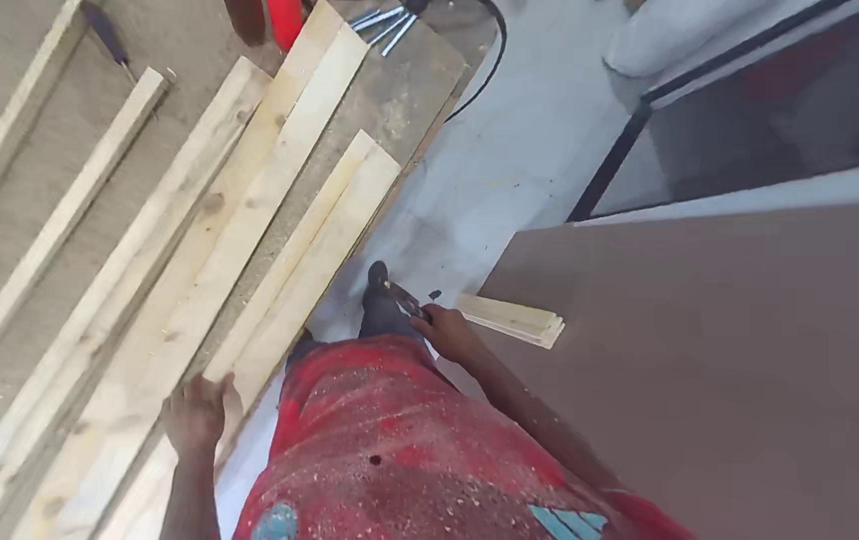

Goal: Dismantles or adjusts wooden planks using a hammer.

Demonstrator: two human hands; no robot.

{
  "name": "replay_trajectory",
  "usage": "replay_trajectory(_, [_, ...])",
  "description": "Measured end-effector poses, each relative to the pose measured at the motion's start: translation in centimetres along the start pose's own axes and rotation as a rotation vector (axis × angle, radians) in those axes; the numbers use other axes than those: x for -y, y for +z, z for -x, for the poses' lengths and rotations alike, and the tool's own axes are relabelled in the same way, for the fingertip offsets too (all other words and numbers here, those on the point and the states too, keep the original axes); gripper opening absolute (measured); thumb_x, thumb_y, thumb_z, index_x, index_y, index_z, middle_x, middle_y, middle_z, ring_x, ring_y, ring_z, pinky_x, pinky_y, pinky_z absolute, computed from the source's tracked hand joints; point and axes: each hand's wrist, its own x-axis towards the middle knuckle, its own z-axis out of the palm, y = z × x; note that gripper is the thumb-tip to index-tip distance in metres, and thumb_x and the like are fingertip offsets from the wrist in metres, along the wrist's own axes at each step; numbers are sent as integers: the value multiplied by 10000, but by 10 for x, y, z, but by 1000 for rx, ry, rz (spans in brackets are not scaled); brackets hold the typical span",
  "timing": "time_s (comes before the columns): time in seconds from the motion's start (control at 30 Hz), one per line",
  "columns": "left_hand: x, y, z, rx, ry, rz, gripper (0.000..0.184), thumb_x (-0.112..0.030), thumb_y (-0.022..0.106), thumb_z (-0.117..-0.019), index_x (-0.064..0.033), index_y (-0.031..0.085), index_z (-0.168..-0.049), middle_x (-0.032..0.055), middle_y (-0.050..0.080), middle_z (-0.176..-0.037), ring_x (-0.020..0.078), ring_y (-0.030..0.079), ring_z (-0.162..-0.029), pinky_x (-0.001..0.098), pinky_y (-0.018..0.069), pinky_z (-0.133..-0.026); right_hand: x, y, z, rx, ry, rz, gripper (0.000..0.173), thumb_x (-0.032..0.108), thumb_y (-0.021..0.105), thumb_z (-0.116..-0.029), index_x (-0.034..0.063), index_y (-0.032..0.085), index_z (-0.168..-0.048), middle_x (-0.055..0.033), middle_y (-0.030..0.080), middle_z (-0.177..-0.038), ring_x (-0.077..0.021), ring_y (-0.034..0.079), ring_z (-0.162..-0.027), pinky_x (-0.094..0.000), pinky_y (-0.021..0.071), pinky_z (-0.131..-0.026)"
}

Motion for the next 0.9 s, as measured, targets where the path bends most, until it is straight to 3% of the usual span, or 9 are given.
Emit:
replay_trajectory(0.07, [-38,17,-11,-71,-148,-20,718,-612,370,-1038,-1,638,-1302,282,623,-1322,474,555,-1291,650,405,-1099,-3,-48,-26,40,-40,82,534,573,509,-1015,83,664,-1161,-138,676,-875,-326,678,-825,-576,548,-750])
replay_trajectory(0.17, [-54,26,-23,-136,-303,-2,711,-571,257,-1067,-24,680,-1233,247,655,-1296,441,576,-1284,630,414,-1091,-9,-114,-59,58,-126,105,555,584,518,-1012,65,657,-1153,-127,666,-854,-302,666,-786,-546,544,-727])
replay_trajectory(0.3, [-78,21,-33,-76,-277,41,823,-656,210,-1040,4,653,-1252,285,634,-1297,475,567,-1279,671,405,-1080,-13,-178,-109,67,-161,97,518,555,538,-1017,63,661,-1119,-106,655,-814,-259,659,-706,-511,565,-687])
replay_trajectory(0.37, [-99,21,-46,-100,-279,56,817,-674,211,-1031,-27,670,-1225,253,656,-1271,448,586,-1260,655,415,-1072,-2,-202,-135,76,-159,122,495,546,542,-1021,70,655,-1102,-100,644,-797,-245,653,-678,-504,566,-666])
replay_trajectory(0.5, [-149,12,-80,-88,-281,106,816,-700,225,-1019,-54,672,-1240,229,667,-1263,428,595,-1251,649,407,-1080,23,-239,-174,52,-181,169,486,530,561,-1023,61,659,-1103,-101,645,-771,-242,650,-649,-501,572,-650])
replay_trajectory(0.63, [-188,-2,-104,-31,-250,118,874,-737,174,-996,-51,660,-1239,256,658,-1261,467,583,-1250,682,399,-1062,44,-270,-207,45,-222,226,480,540,548,-1027,74,652,-1076,-86,640,-739,-231,642,-599,-488,573,-600])
replay_trajectory(0.77, [-210,-8,-102,-37,-328,143,780,-704,228,-1012,-116,622,-1340,232,611,-1364,452,518,-1331,691,318,-1115,54,-304,-241,96,-250,318,476,528,555,-1026,68,657,-1091,-90,645,-754,-238,650,-621,-495,574,-621])
replay_trajectory(0.9, [-289,-22,-109,-152,-349,246,636,-582,410,-1042,-72,580,-1381,246,544,-1436,461,436,-1404,650,278,-1179,50,-336,-275,158,-249,351,455,516,557,-1028,79,654,-1109,-88,662,-757,-236,660,-606,-497,585,-604])
